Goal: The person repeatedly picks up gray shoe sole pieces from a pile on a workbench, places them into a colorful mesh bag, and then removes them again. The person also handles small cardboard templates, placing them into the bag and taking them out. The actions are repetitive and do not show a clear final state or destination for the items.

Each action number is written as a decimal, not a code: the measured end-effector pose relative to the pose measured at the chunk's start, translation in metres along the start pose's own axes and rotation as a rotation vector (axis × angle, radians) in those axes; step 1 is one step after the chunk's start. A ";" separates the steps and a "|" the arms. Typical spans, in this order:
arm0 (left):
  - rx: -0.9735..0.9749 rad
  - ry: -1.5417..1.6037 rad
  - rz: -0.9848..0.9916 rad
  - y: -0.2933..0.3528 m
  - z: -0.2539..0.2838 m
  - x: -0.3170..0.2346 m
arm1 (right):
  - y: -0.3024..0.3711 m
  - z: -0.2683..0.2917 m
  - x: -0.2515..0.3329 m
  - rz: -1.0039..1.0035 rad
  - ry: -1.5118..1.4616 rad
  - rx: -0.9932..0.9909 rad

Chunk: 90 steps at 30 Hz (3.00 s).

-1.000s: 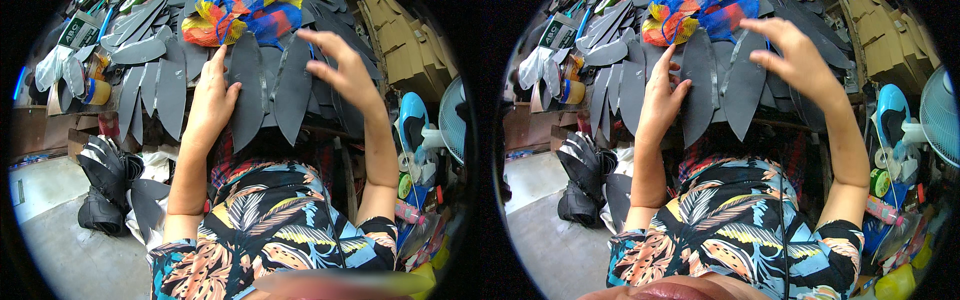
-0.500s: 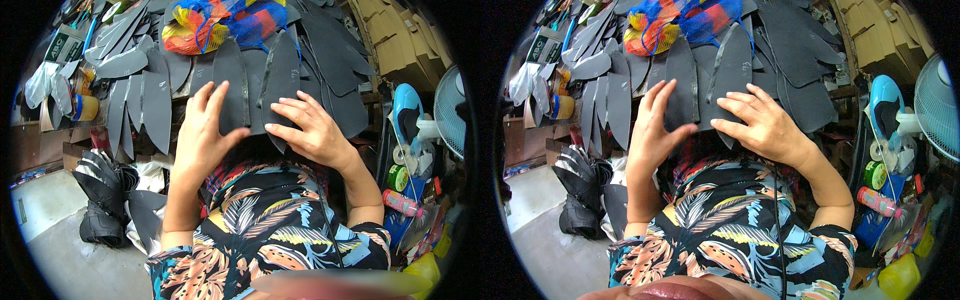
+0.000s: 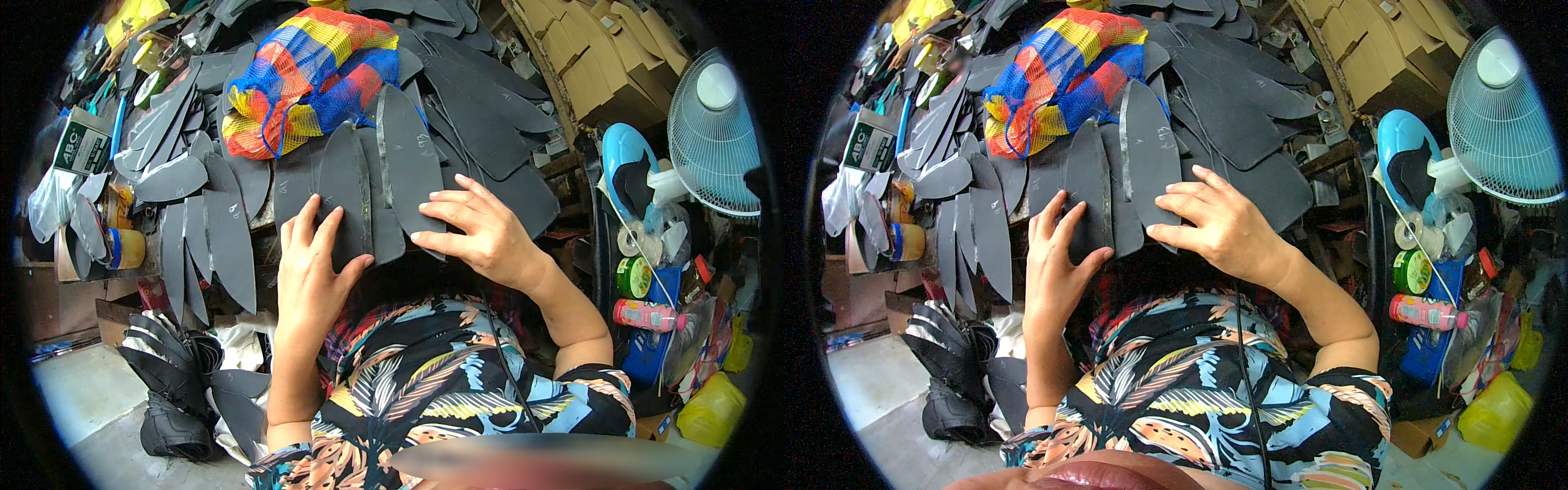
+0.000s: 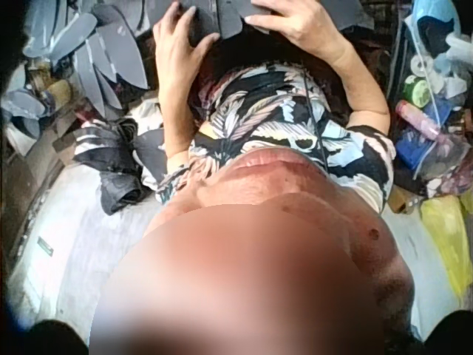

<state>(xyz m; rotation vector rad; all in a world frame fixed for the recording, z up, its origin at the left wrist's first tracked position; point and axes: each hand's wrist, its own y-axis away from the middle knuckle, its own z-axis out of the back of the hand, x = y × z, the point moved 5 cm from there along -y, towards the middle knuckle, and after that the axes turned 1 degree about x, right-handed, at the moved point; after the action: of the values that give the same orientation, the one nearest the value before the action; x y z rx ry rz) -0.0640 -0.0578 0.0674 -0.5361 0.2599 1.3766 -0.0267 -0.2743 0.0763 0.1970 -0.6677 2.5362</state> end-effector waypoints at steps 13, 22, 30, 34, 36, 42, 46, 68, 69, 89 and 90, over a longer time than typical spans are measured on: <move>-0.047 -0.105 0.012 -0.009 -0.007 -0.006 | 0.001 0.004 -0.001 -0.044 -0.171 -0.009; -0.026 -0.092 -0.007 -0.007 -0.008 -0.003 | -0.007 0.011 -0.004 -0.019 -0.254 0.115; -0.037 -0.119 -0.036 -0.009 -0.007 0.000 | -0.049 0.046 -0.175 -0.444 -0.080 -0.025; -0.057 -0.089 -0.043 -0.008 -0.005 0.000 | -0.059 0.024 -0.266 -0.722 0.275 0.046; -0.058 -0.089 -0.038 -0.008 -0.006 0.001 | -0.053 0.019 -0.294 -0.874 0.406 0.184; -0.093 -0.085 -0.030 -0.007 -0.007 0.001 | -0.035 0.038 -0.329 -0.861 0.301 0.072; -0.097 -0.082 -0.030 -0.008 -0.007 0.001 | -0.033 0.056 -0.339 -0.716 0.086 -0.168; 0.122 1.342 0.104 0.004 -0.014 -0.044 | -0.020 0.070 -0.062 -0.523 -0.961 -0.137; 0.203 1.483 0.168 0.002 -0.024 -0.046 | -0.014 0.061 -0.063 -0.622 -1.202 -0.104; -0.027 -0.237 -0.190 -0.056 -0.014 0.021 | -0.087 0.016 -0.093 -0.685 -1.028 0.331; -0.100 -0.231 -0.213 -0.052 -0.013 0.019 | -0.089 0.008 -0.095 -0.703 -1.050 0.360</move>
<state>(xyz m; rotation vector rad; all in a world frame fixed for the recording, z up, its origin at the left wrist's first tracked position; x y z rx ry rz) -0.0084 -0.0532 0.0584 -0.4683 -0.0526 1.2345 0.1000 -0.2532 0.0964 1.6274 -0.3536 1.6957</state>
